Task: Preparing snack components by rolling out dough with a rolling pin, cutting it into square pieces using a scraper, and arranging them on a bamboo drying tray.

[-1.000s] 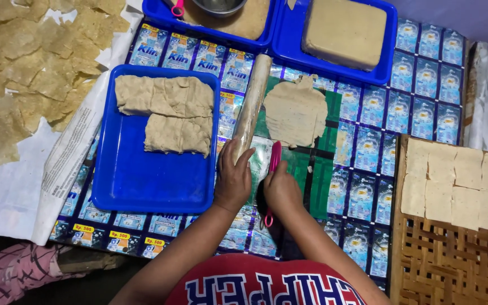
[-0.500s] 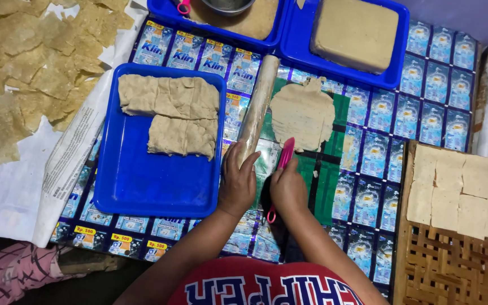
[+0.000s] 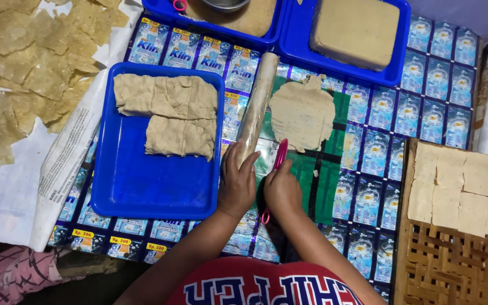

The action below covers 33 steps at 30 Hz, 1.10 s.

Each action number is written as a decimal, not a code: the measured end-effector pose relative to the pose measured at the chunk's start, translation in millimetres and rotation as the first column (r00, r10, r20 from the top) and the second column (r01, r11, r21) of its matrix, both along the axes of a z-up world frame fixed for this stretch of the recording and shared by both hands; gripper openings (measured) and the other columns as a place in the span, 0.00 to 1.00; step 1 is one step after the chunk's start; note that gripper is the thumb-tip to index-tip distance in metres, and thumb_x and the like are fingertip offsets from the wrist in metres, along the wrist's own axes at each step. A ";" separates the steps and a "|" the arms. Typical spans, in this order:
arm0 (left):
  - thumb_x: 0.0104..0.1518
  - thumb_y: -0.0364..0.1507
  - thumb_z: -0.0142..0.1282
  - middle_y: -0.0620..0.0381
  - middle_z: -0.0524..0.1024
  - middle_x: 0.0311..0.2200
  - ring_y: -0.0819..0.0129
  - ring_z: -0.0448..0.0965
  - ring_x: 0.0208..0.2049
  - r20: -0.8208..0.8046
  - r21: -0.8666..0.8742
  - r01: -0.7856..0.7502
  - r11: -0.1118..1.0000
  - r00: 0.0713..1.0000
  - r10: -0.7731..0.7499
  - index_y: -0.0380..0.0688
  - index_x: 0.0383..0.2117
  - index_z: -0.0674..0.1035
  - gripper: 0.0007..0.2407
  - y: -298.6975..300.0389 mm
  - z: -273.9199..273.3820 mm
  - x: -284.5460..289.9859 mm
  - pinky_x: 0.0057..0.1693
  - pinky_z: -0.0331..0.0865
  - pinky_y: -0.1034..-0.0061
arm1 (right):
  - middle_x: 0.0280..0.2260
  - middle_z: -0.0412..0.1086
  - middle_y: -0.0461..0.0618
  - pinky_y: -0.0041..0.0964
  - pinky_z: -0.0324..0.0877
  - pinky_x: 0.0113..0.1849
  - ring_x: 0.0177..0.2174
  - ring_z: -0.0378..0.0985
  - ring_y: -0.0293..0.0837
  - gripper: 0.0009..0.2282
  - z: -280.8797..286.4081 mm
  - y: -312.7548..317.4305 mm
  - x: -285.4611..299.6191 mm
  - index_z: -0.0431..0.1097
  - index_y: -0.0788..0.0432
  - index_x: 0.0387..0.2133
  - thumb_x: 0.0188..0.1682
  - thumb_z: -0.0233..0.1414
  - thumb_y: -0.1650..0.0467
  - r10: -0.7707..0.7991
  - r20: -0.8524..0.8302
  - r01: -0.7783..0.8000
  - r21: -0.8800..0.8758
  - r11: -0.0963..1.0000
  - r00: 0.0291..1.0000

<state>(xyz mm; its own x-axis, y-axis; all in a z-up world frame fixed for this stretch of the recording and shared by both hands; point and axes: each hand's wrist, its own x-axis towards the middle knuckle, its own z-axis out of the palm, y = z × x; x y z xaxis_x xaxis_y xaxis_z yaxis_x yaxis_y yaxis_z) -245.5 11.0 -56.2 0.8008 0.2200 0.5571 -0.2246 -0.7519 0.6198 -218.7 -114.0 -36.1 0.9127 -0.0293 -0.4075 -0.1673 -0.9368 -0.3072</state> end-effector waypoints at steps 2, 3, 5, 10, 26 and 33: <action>0.63 0.24 0.47 0.40 0.65 0.60 0.39 0.64 0.65 0.001 -0.004 0.000 1.000 1.000 0.000 0.50 0.53 0.79 0.14 -0.7 0.1 -0.7 0.67 0.60 0.51 | 0.31 0.75 0.70 0.67 0.74 0.41 0.38 0.79 0.75 0.15 -2.6 -0.2 5.9 0.50 0.60 0.50 0.55 0.35 0.64 -0.001 0.009 0.001 0.012 1.000 1.000; 0.63 0.24 0.47 0.40 0.65 0.59 0.39 0.64 0.65 -0.001 -0.013 0.000 1.000 1.000 0.000 0.50 0.53 0.79 0.14 -0.5 0.8 -0.6 0.67 0.60 0.50 | 0.31 0.75 0.70 0.68 0.73 0.41 0.38 0.79 0.75 0.15 -4.1 0.4 9.4 0.50 0.61 0.51 0.55 0.35 0.64 -0.003 0.019 0.002 0.013 1.000 1.000; 0.63 0.23 0.47 0.40 0.65 0.59 0.39 0.64 0.65 -0.002 -0.021 0.000 1.000 1.000 0.000 0.50 0.53 0.79 0.14 0.2 3.6 -0.6 0.67 0.60 0.50 | 0.31 0.75 0.71 0.68 0.73 0.42 0.38 0.79 0.76 0.16 -4.9 2.2 15.8 0.51 0.62 0.52 0.55 0.35 0.65 -0.004 0.028 0.003 0.015 1.000 1.000; 0.63 0.23 0.47 0.39 0.65 0.59 0.38 0.64 0.64 -0.022 -0.019 0.008 1.000 1.000 -0.009 0.50 0.54 0.78 0.14 2.4 9.1 -0.8 0.67 0.60 0.50 | 0.32 0.75 0.70 0.68 0.73 0.42 0.39 0.79 0.75 0.18 -8.9 2.8 34.8 0.49 0.63 0.54 0.55 0.35 0.64 -0.004 0.032 0.004 -0.005 1.000 0.999; 0.62 0.23 0.47 0.41 0.65 0.60 0.38 0.62 0.66 -0.061 -0.026 0.017 1.000 0.998 -0.019 0.52 0.54 0.78 0.16 0.6 6.6 -0.1 0.68 0.58 0.50 | 0.35 0.73 0.71 0.69 0.71 0.43 0.42 0.77 0.76 0.13 -4.5 -13.0 118.3 0.53 0.59 0.46 0.54 0.38 0.64 -0.017 0.075 0.012 0.071 0.997 0.997; 0.62 0.23 0.47 0.40 0.65 0.59 0.38 0.62 0.65 -0.051 0.018 0.015 1.000 0.999 -0.014 0.51 0.55 0.78 0.16 0.1 4.1 0.2 0.68 0.59 0.50 | 0.43 0.68 0.66 0.68 0.71 0.44 0.46 0.74 0.74 0.09 54.8 -124.5 100.3 0.65 0.56 0.44 0.54 0.48 0.67 0.070 0.258 -0.041 -0.115 0.992 0.964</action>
